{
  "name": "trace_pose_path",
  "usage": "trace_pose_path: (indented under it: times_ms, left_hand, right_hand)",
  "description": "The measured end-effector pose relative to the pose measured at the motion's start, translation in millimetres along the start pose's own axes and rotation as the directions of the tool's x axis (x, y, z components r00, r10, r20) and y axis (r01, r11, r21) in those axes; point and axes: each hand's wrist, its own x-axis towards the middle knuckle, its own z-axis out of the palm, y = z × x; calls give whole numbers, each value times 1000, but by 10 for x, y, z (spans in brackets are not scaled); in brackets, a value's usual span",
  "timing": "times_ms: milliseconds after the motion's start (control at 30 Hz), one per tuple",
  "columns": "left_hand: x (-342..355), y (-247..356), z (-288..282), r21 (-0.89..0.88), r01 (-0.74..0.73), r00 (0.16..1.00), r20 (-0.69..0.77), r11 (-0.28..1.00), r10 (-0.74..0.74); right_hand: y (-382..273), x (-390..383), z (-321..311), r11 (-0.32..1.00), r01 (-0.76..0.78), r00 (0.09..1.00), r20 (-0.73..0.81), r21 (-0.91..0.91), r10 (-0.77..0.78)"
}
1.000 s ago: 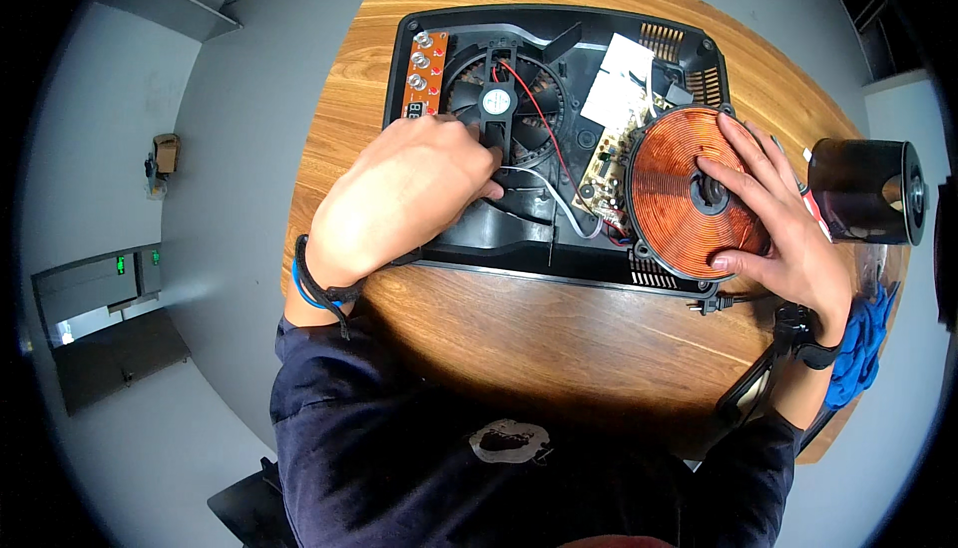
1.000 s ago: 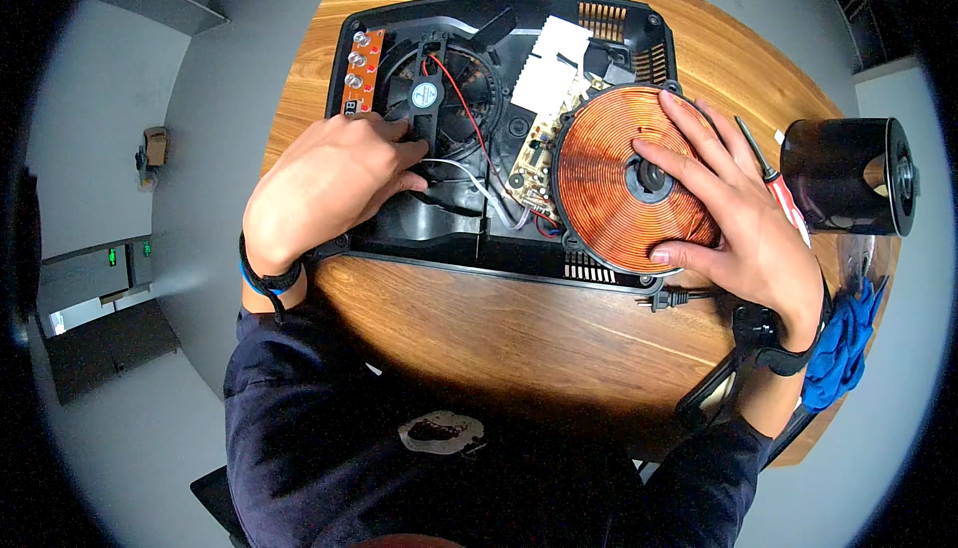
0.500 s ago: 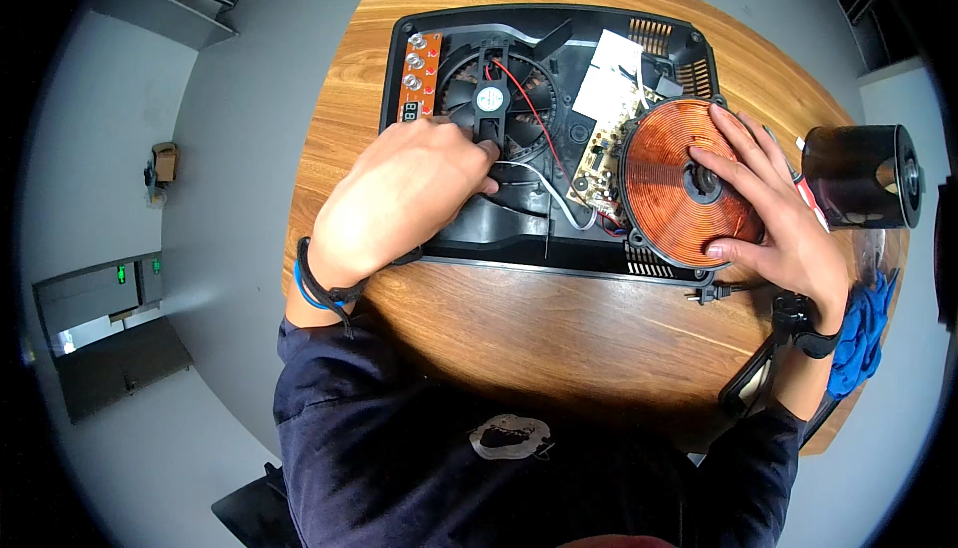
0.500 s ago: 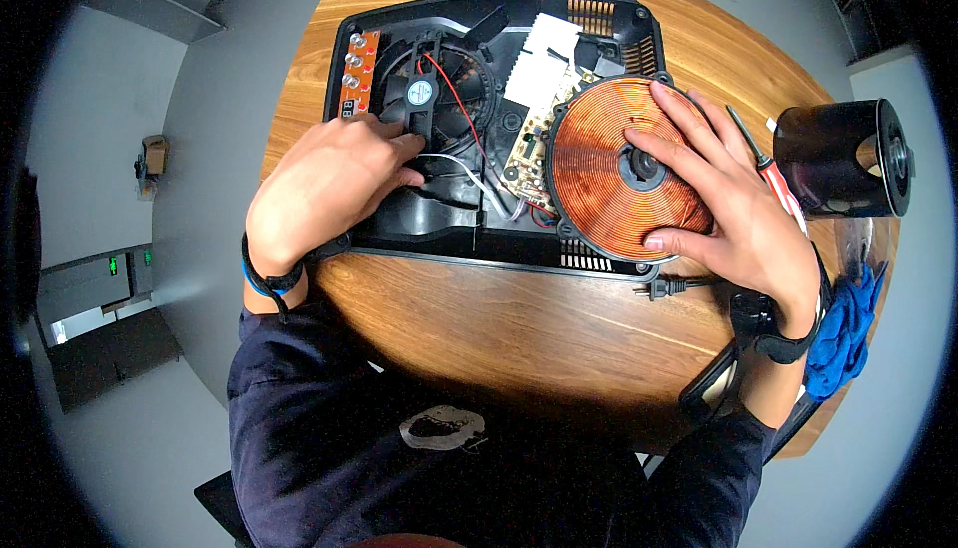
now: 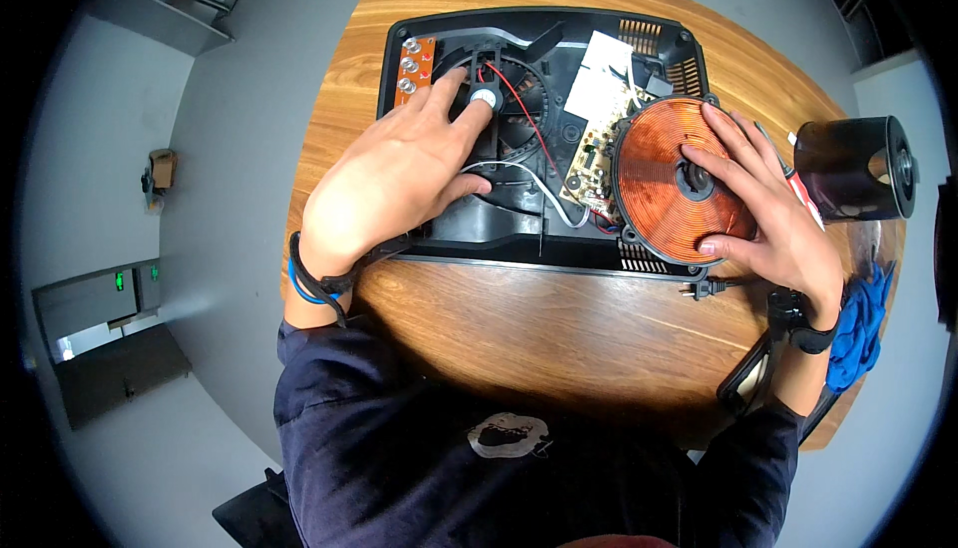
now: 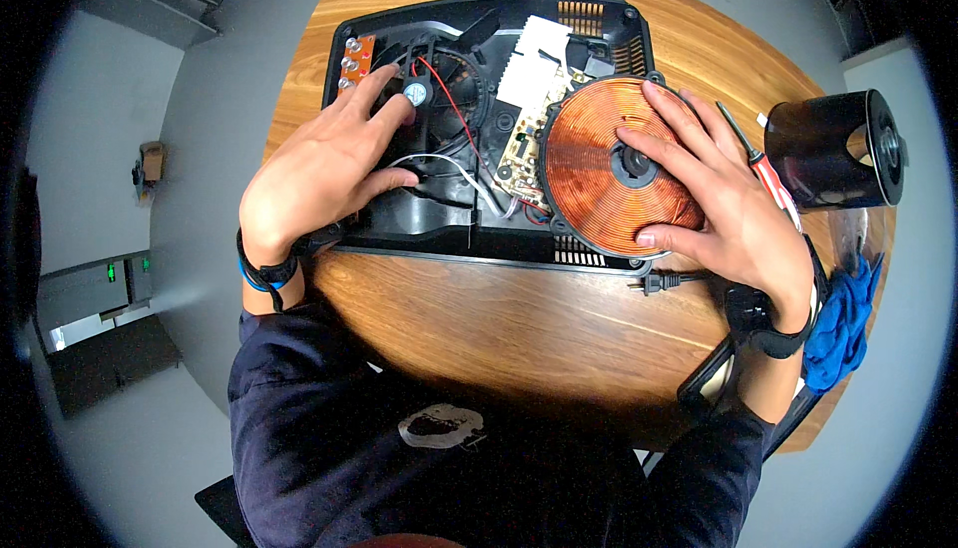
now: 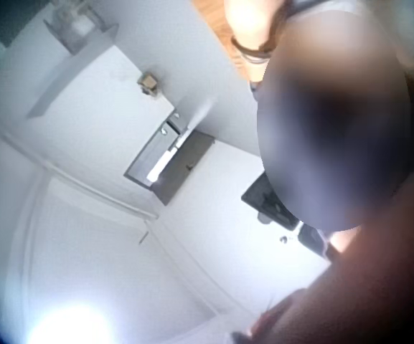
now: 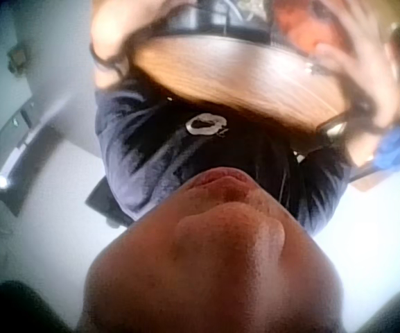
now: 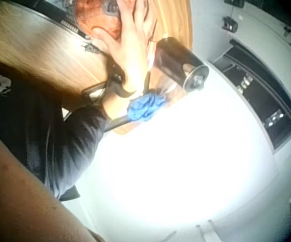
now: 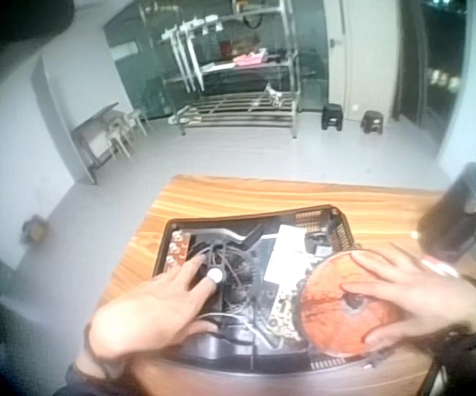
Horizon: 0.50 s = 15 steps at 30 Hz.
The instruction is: The person disassembles an electronic device on a wooden table, removes a copper coil and a fan, and uses a screwdriver to adjust internal components. They repeatedly handle the coil and fan, repositioning them within the device casing.
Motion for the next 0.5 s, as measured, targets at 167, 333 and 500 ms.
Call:
trace_pose_path:
  times_ms: [167, 333, 500]
  left_hand:
    - [12, -28, -54, -143, 85, 967, 250, 986, -47]
    - [21, 6, -84, -151, 95, 963, 263, 984, -53]
    - [23, 6, -73, -163, 82, 967, 252, 983, -39]
  right_hand:
    - [3, -8, 4, 1000, 1, 1000, -3, 1, -1]
    - [-5, -20, 12, 1000, -6, 1000, -6, -21, 6]
    - [-10, -27, 16, 1000, -7, 1000, -6, -26, 7]
